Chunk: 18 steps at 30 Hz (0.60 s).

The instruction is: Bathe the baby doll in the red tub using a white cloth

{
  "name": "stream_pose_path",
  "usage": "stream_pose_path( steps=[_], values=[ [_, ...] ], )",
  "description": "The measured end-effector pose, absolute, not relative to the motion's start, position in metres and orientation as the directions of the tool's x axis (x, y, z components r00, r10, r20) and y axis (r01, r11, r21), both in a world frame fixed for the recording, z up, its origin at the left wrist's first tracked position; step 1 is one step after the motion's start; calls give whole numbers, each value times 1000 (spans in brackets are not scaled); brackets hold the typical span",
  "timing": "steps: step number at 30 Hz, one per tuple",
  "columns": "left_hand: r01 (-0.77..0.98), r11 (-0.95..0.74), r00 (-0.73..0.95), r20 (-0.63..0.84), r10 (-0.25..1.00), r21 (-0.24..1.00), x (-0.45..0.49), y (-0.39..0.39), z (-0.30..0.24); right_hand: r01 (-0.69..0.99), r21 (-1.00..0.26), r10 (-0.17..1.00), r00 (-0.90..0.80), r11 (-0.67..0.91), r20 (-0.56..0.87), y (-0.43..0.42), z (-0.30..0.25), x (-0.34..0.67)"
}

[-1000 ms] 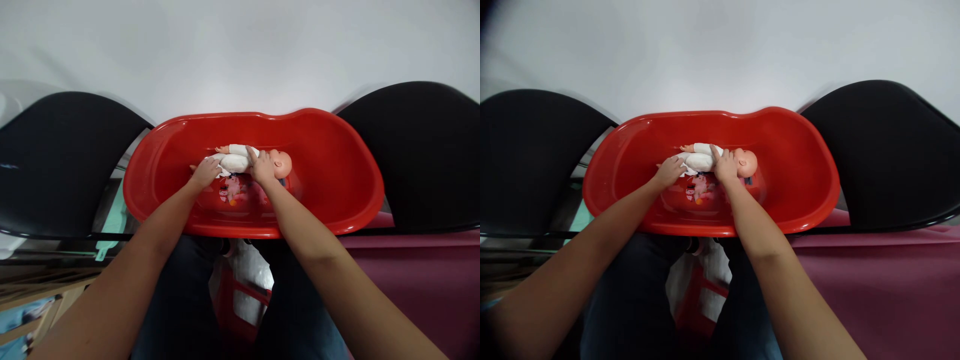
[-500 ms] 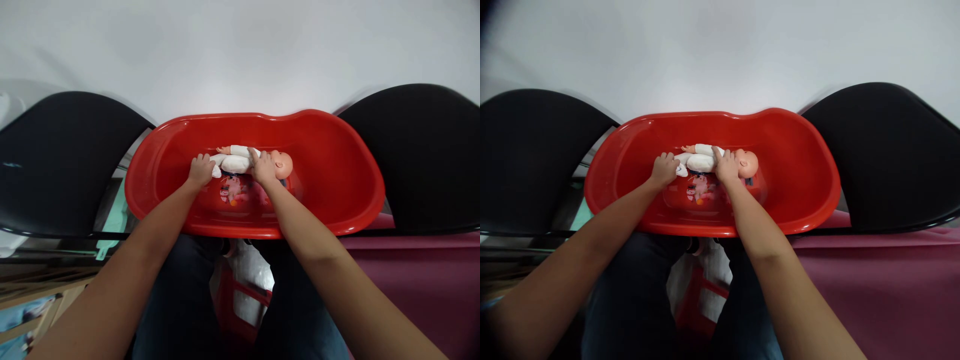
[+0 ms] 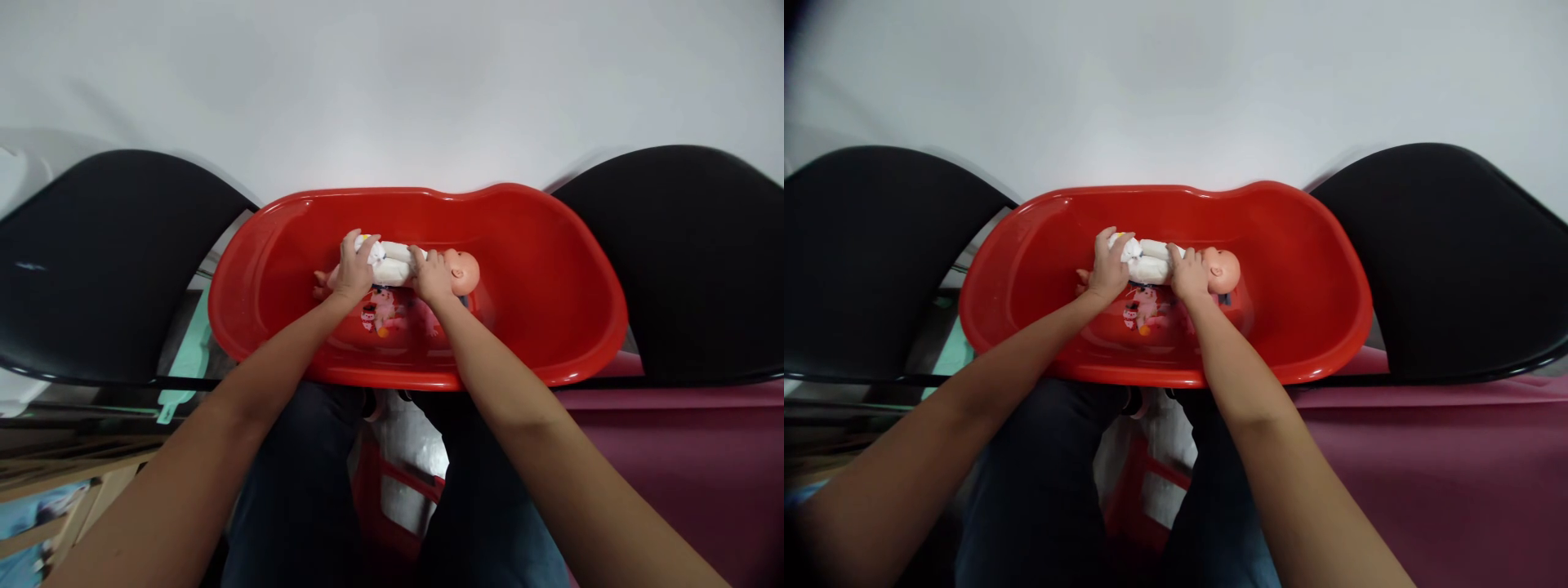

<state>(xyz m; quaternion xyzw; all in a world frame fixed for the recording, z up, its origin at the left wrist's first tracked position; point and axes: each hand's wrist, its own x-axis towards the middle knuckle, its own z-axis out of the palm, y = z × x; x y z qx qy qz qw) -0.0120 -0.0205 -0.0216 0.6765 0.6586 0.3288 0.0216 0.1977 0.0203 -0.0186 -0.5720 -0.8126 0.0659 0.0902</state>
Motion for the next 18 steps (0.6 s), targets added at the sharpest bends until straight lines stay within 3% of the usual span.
stream_pose_path(
  steps=[6, 13, 16, 18],
  values=[
    [946, -261, 224, 193, 955, 193, 6, -19, -12, 909, -196, 929, -359, 369, 86, 20, -21, 199],
    [982, -130, 121, 66, 990, 137, 27, -12, -3, 901, -199, 923, -376, 384, 80, 16, -23, 200],
    [986, -107, 101, 51, 994, 127, 31, -14, -5, 872, -283, 917, -385, 399, 107, 15, -20, 205],
    [985, -110, 105, 41, 994, 135, 31, -15, -7, 855, -372, 930, -302, 361, 208, 18, -15, 211]
  ],
)
